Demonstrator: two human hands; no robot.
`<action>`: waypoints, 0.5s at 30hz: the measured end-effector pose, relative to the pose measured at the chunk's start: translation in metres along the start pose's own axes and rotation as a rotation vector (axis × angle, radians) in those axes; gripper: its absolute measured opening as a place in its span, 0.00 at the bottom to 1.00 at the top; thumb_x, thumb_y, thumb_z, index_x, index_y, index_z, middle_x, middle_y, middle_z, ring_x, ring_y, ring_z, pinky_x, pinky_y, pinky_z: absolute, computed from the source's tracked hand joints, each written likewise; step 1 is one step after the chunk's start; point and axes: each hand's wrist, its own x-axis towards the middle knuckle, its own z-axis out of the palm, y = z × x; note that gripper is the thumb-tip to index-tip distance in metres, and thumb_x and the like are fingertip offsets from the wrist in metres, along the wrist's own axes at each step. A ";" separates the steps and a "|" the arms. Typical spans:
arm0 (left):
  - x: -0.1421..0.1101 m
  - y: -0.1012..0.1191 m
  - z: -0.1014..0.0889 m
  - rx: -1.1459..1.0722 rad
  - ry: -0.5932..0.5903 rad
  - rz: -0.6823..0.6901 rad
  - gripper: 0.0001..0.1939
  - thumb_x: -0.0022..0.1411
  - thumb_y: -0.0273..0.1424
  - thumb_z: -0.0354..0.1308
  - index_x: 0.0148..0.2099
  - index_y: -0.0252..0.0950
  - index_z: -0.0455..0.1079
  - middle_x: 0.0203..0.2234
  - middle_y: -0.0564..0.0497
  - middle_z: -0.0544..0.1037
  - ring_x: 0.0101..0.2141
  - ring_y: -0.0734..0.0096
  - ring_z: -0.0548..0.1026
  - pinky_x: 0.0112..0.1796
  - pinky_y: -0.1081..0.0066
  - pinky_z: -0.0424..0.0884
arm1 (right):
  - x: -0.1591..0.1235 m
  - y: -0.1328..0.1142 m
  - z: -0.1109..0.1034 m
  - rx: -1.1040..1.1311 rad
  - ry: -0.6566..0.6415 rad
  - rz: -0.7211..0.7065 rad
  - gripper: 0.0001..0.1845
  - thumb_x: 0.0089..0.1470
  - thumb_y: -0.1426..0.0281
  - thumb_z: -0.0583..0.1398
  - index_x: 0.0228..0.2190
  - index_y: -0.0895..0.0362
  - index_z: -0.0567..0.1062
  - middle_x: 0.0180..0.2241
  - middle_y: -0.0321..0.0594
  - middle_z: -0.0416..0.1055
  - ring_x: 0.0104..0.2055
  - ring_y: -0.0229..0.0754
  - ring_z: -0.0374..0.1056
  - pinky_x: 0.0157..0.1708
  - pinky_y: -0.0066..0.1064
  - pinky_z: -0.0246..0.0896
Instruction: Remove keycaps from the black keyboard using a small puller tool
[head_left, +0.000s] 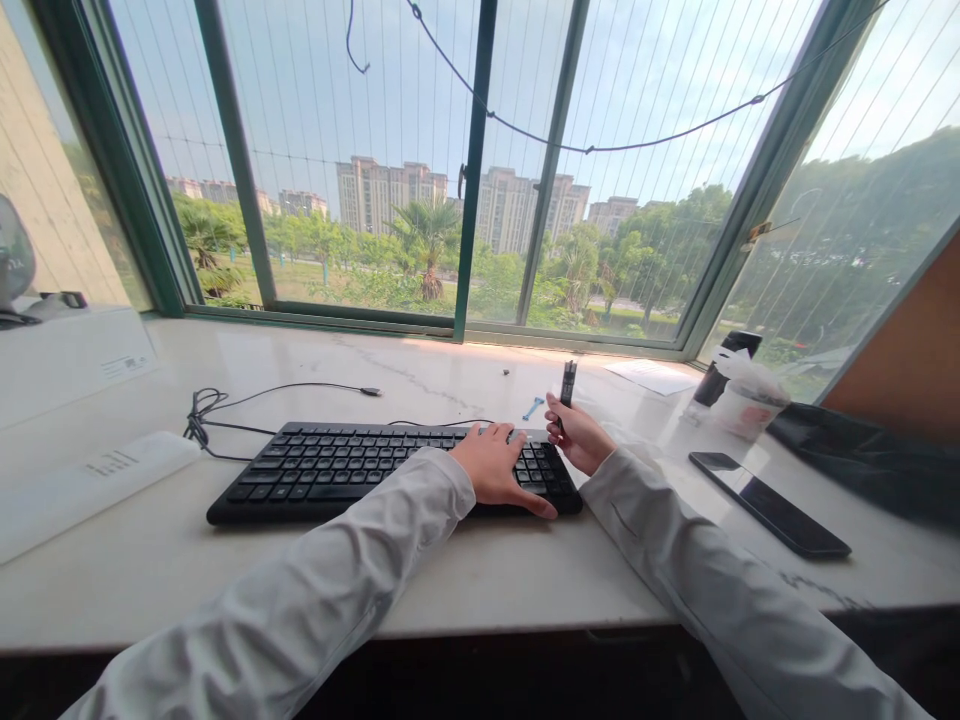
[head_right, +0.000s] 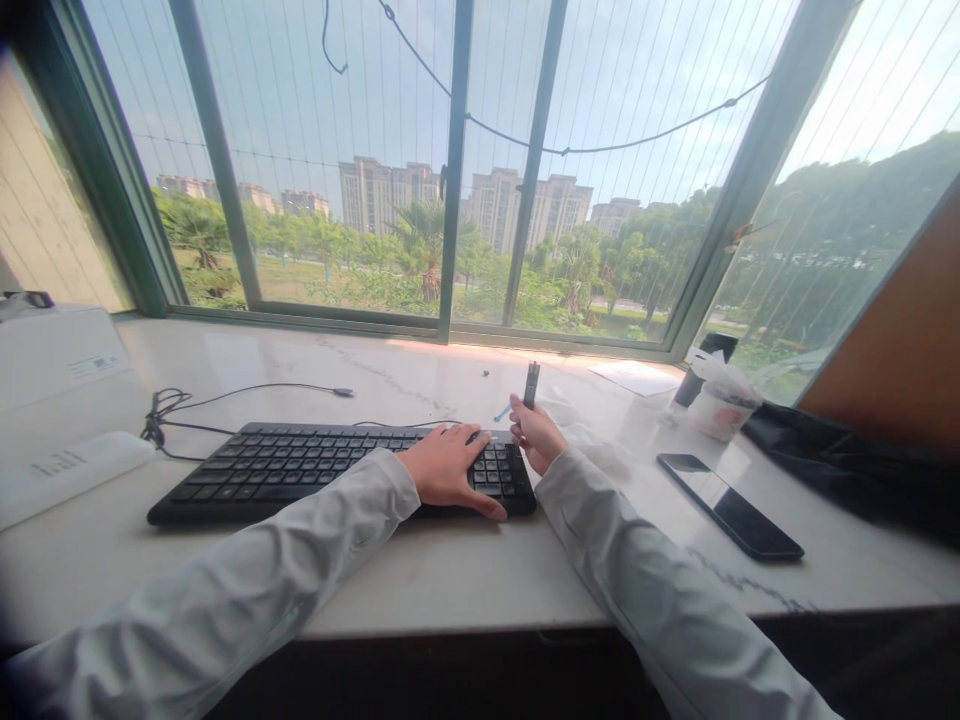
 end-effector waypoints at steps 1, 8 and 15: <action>0.000 0.000 0.000 -0.001 -0.001 -0.001 0.65 0.39 0.73 0.43 0.70 0.35 0.46 0.67 0.36 0.49 0.65 0.45 0.47 0.62 0.49 0.43 | 0.000 0.000 0.000 0.008 -0.006 0.011 0.12 0.56 0.65 0.62 0.29 0.55 0.63 0.22 0.30 0.53 0.17 0.29 0.46 0.13 0.22 0.43; -0.002 0.002 -0.004 -0.002 0.005 -0.003 0.65 0.38 0.73 0.44 0.69 0.35 0.48 0.66 0.35 0.51 0.64 0.44 0.48 0.61 0.49 0.44 | 0.001 -0.002 0.001 -0.050 -0.128 0.029 0.14 0.53 0.64 0.65 0.28 0.56 0.65 0.22 0.31 0.57 0.18 0.29 0.48 0.14 0.22 0.47; -0.001 0.002 -0.003 0.001 -0.002 -0.009 0.65 0.38 0.73 0.43 0.69 0.36 0.48 0.66 0.36 0.50 0.65 0.44 0.47 0.62 0.50 0.43 | 0.008 0.000 -0.002 -0.090 -0.297 0.082 0.25 0.46 0.56 0.68 0.26 0.55 0.59 0.19 0.26 0.51 0.17 0.26 0.42 0.13 0.21 0.37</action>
